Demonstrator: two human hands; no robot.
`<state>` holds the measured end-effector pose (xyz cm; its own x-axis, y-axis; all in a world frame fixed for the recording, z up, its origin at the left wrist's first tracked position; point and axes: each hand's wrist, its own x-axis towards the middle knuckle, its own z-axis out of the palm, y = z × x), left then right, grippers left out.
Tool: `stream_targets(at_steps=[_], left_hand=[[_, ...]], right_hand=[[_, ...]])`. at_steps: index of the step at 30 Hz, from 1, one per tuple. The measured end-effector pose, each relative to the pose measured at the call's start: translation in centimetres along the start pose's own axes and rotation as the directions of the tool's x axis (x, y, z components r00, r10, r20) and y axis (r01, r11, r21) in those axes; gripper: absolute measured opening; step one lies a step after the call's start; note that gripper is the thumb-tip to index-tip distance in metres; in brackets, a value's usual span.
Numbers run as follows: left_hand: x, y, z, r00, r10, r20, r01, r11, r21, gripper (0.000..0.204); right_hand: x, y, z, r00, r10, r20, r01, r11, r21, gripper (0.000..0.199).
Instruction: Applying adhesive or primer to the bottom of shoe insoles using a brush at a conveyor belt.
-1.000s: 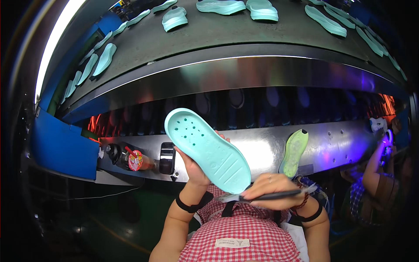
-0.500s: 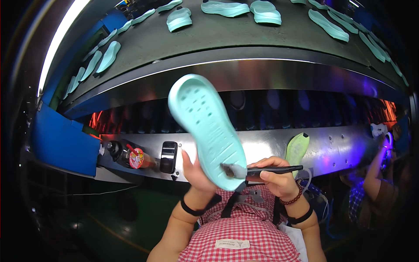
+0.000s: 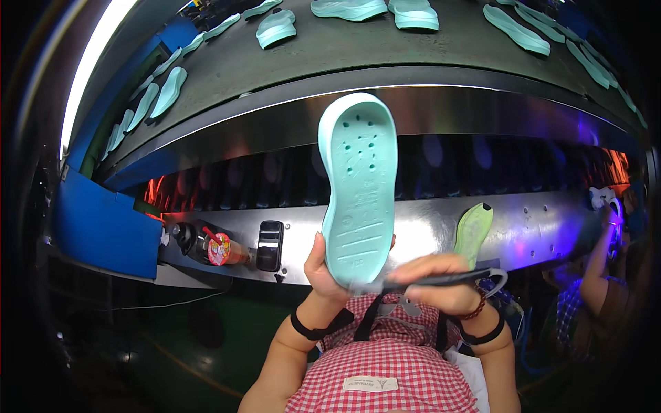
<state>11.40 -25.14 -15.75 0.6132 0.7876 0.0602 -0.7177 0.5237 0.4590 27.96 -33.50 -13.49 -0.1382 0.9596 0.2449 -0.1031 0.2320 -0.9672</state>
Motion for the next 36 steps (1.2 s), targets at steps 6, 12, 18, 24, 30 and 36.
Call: stream_targets(at_steps=[6,12,18,24,30,36], left_hand=[[0.2,0.4,-1.5,0.991,-0.041,-0.125,0.067,0.976,0.209,0.069],[1.0,1.5,-1.0,0.975,-0.222,-0.029,0.223,0.975,0.004,0.066],[1.9,2.0,-1.2,0.837,-0.546,-0.026,0.539,0.818,0.200,0.053],[1.2,2.3,-1.0,0.760,-0.630,-0.158,0.641,0.689,0.339,0.050],[0.7,2.8,-1.0,0.733,-0.639,-0.234,0.670,0.618,0.411,0.046],[0.3,3.3,-1.3,0.738,-0.628,-0.247,0.660,0.595,0.459,0.046]], right_hand=[[0.7,-1.0,-1.0,0.994,0.037,0.100,-0.028,0.996,-0.090,0.022],[-0.1,-0.6,0.1,0.954,-0.089,0.286,0.114,0.991,-0.074,0.019],[0.8,-0.8,-2.1,0.928,-0.061,0.367,0.207,0.905,-0.371,0.023],[0.9,-1.2,-3.5,0.883,0.002,0.470,0.228,0.873,-0.431,0.027],[0.9,-2.9,-4.1,0.827,0.163,0.539,0.256,0.743,-0.618,0.031],[0.0,-3.0,-4.5,0.762,0.304,0.572,0.278,0.644,-0.713,0.028]])
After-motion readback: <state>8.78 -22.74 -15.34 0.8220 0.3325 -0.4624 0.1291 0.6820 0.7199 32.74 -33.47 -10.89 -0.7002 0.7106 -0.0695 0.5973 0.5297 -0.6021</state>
